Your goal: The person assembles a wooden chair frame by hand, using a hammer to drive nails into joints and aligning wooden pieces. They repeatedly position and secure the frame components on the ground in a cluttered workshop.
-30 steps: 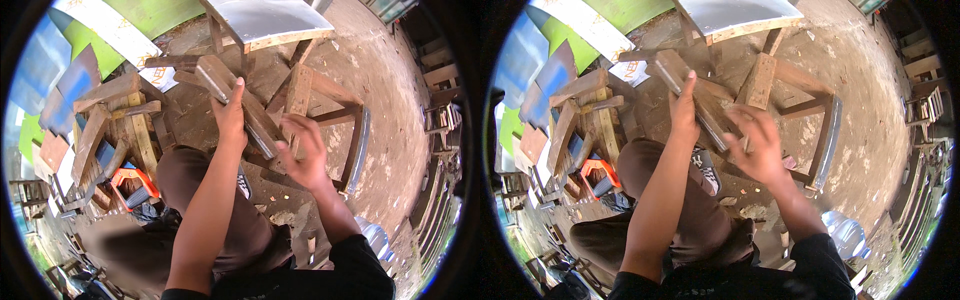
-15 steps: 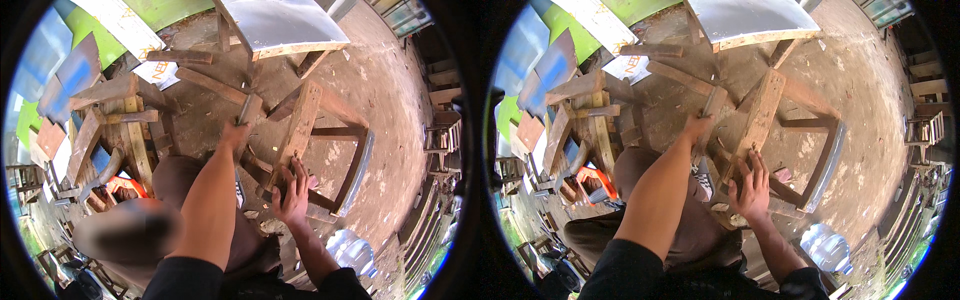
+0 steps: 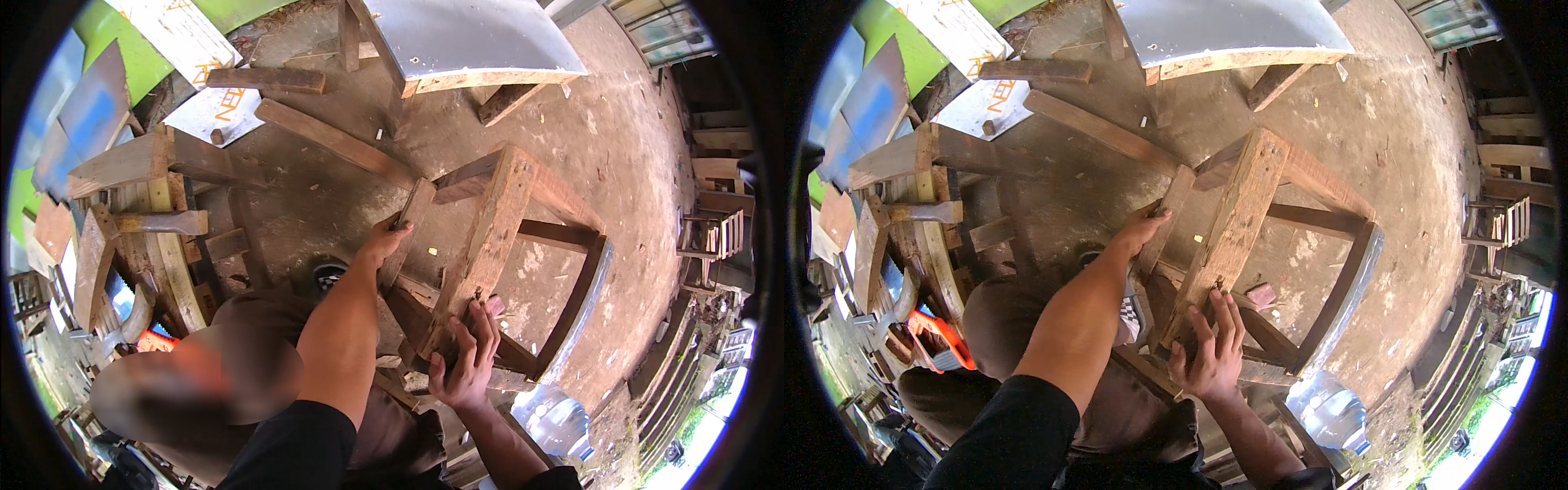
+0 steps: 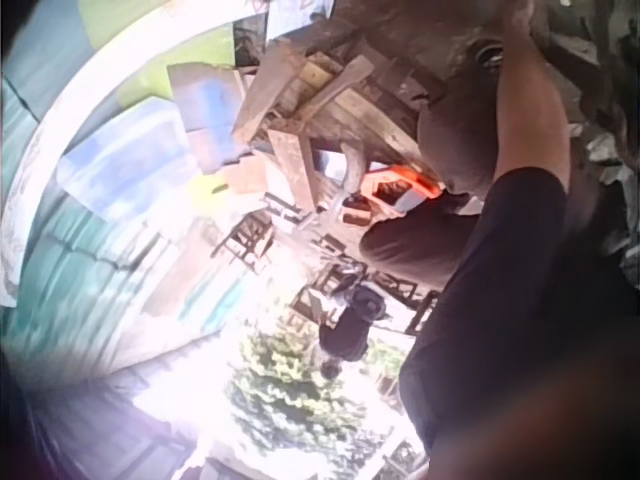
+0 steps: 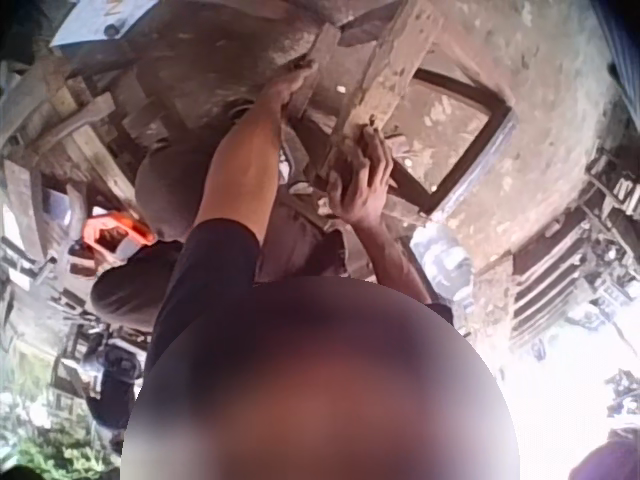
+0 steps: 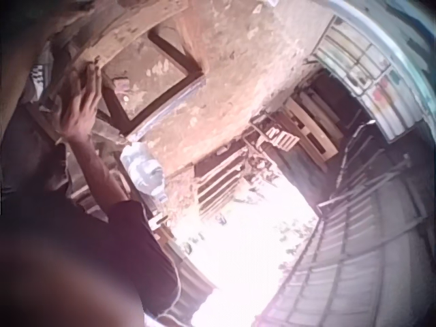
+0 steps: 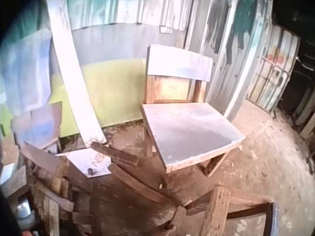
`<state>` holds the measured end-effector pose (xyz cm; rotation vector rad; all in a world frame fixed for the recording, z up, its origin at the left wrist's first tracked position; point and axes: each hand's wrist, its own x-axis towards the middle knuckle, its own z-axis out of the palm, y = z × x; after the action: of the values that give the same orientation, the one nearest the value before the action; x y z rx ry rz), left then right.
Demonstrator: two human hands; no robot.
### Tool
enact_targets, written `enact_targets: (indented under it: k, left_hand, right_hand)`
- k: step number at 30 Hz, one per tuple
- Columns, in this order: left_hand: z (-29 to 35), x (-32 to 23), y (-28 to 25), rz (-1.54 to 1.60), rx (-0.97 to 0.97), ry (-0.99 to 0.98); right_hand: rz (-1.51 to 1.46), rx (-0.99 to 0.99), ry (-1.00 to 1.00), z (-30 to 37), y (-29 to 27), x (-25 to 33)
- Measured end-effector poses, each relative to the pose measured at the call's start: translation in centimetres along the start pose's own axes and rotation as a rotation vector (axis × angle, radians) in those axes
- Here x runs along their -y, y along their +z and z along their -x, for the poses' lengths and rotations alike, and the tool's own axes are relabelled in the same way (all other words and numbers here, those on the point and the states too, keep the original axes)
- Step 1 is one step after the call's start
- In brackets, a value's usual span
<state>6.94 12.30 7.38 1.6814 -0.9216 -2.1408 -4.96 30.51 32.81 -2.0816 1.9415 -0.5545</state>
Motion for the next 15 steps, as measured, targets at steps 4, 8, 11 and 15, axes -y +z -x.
enact_targets:
  k: [4, 8, 11, 15]
  left_hand:
    - [-0.7, 0.2, 0.0, 0.046, -0.002, 0.019]
    - [-1.0, 0.1, -0.4, 0.092, 0.08, 0.012]
    - [-1.1, 0.1, -0.3, 0.105, 0.046, 0.006]
    - [-1.3, 0.3, -0.3, 0.099, 0.031, 0.042]
  right_hand:
    - [0.015, -0.004, -0.006, 0.1, 0.1, -0.1]
    - [0.007, -0.004, 0.0, 0.1, 0.1, -0.1]
    - [0.009, -0.003, 0.001, 0.1, 0.1, -0.1]
    - [0.01, 0.004, 0.002, 0.1, 0.2, -0.2]
